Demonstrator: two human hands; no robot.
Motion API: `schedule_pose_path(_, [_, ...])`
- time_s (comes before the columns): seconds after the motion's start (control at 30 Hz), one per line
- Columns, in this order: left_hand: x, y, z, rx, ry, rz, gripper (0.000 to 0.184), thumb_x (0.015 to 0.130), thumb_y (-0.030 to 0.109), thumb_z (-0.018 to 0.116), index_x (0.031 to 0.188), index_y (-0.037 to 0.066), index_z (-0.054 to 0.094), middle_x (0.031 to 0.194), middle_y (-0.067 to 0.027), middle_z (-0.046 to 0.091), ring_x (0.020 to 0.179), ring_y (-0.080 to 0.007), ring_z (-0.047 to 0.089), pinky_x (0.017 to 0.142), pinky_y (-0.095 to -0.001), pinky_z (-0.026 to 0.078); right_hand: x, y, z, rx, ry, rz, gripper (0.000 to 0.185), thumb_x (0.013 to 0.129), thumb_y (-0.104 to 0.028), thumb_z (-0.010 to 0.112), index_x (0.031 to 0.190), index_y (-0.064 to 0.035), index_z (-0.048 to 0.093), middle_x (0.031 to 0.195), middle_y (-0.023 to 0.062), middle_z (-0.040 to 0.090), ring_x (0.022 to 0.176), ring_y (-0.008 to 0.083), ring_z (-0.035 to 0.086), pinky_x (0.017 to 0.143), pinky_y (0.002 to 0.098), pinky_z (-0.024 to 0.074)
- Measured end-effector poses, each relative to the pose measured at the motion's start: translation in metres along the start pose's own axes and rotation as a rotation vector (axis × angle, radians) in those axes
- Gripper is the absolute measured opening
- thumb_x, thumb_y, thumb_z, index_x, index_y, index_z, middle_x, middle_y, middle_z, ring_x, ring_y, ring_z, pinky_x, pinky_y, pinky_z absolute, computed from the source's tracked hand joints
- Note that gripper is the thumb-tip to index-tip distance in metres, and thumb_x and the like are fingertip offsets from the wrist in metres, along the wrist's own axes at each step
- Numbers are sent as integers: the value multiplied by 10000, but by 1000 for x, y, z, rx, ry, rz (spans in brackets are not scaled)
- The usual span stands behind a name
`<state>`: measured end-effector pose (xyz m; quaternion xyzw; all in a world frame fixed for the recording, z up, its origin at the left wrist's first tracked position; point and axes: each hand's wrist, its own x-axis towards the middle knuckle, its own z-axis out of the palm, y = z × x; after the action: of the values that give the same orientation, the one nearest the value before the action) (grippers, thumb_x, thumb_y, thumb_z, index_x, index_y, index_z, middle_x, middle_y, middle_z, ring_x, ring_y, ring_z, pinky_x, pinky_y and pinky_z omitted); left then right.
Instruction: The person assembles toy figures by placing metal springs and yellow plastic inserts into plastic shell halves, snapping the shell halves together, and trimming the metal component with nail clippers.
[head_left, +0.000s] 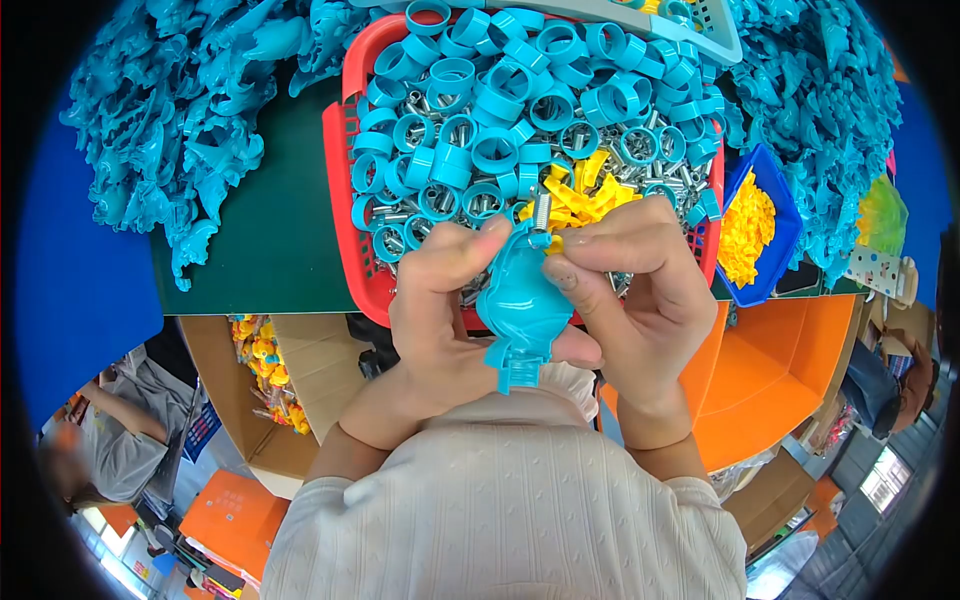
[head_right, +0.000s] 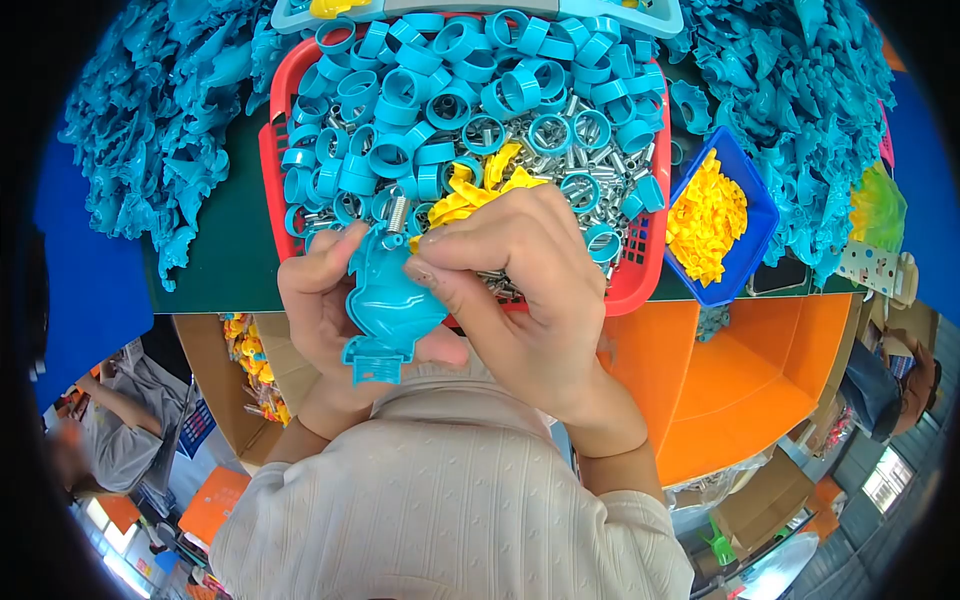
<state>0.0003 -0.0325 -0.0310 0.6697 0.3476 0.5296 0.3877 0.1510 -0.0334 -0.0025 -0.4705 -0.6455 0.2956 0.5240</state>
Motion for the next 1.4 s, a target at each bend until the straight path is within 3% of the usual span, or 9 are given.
schedule_pose_path(0.2, [6, 8, -11, -148, -50, -146, 918, 447, 404, 831, 1155, 40, 373, 1018, -72, 477, 932, -170, 503, 817, -301, 417, 3, -7, -5, 251, -34, 214, 181, 730, -70, 695, 862, 4, 597, 825, 71, 592, 755, 141, 531, 670, 241, 405])
schedule_pose_path(0.27, [9, 8, -11, -246, -70, -38, 856, 494, 127, 870, 1190, -7, 390, 944, -71, 476, 797, -119, 481, 694, -223, 408, 3, -17, -6, 309, -13, 355, 176, 732, -77, 697, 849, 4, 594, 810, 65, 583, 741, 133, 523, 661, 235, 402])
schedule_pose_path(0.3, [9, 8, -12, -248, -72, -39, 856, 494, 127, 870, 1190, -7, 390, 944, -71, 476, 797, -119, 481, 694, -223, 408, 3, -19, -6, 368, 8, 495, 173, 734, -85, 699, 836, 3, 591, 795, 59, 575, 728, 124, 515, 651, 229, 398])
schedule_pose_path(0.5, [7, 6, -11, -254, -99, -67, 840, 508, 132, 864, 1185, -15, 389, 972, -74, 485, 837, -128, 507, 724, -236, 427, -1, -9, -9, 354, -100, 415, 149, 729, -55, 697, 787, -2, 570, 725, 33, 539, 652, 103, 475, 590, 225, 384])
schedule_pose_path(0.63, [0, 1, -12, -296, -34, -166, 862, 510, 222, 859, 1186, -24, 385, 1076, -100, 501, 956, -153, 522, 797, -260, 435, -1, -7, -5, 277, -107, 363, 143, 706, -6, 694, 800, 3, 586, 729, 46, 565, 639, 111, 495, 592, 227, 391])
schedule_pose_path(0.83, [9, 7, -11, -442, 162, -402, 901, 643, 465, 749, 1255, -72, 363, 1264, -178, 442, 1100, -213, 480, 931, -334, 385, 8, 1, -29, -107, -103, -113, 178, 819, -135, 566, 888, 19, 625, 836, 94, 631, 646, 127, 544, 584, 258, 423])
schedule_pose_path(0.87, [10, 7, -14, -438, 162, -408, 885, 674, 463, 727, 1263, -80, 353, 1262, -183, 440, 1118, -223, 468, 941, -341, 377, 6, -5, -41, -166, 15, 51, 204, 708, 2, 638, 912, -1, 637, 852, 91, 640, 777, 190, 595, 690, 276, 461])
schedule_pose_path(0.97, [11, 5, -14, -416, 144, -394, 855, 746, 475, 655, 1292, -86, 313, 1297, -194, 396, 1161, -247, 429, 965, -353, 356, 5, 9, -74, -409, 250, 89, 110, 841, -32, 556, 915, 30, 608, 888, 68, 602, 724, 96, 531, 669, 203, 416])
schedule_pose_path(1.4, [0, -9, -23, -160, 260, -361, 761, 789, 587, 519, 1182, -55, 405, 1150, -115, 444, 1034, -185, 462, 882, -309, 400, 34, 44, -121, -845, 239, 173, 149, 814, -76, 600, 952, -25, 623, 864, 54, 609, 795, 124, 569, 713, 232, 432])
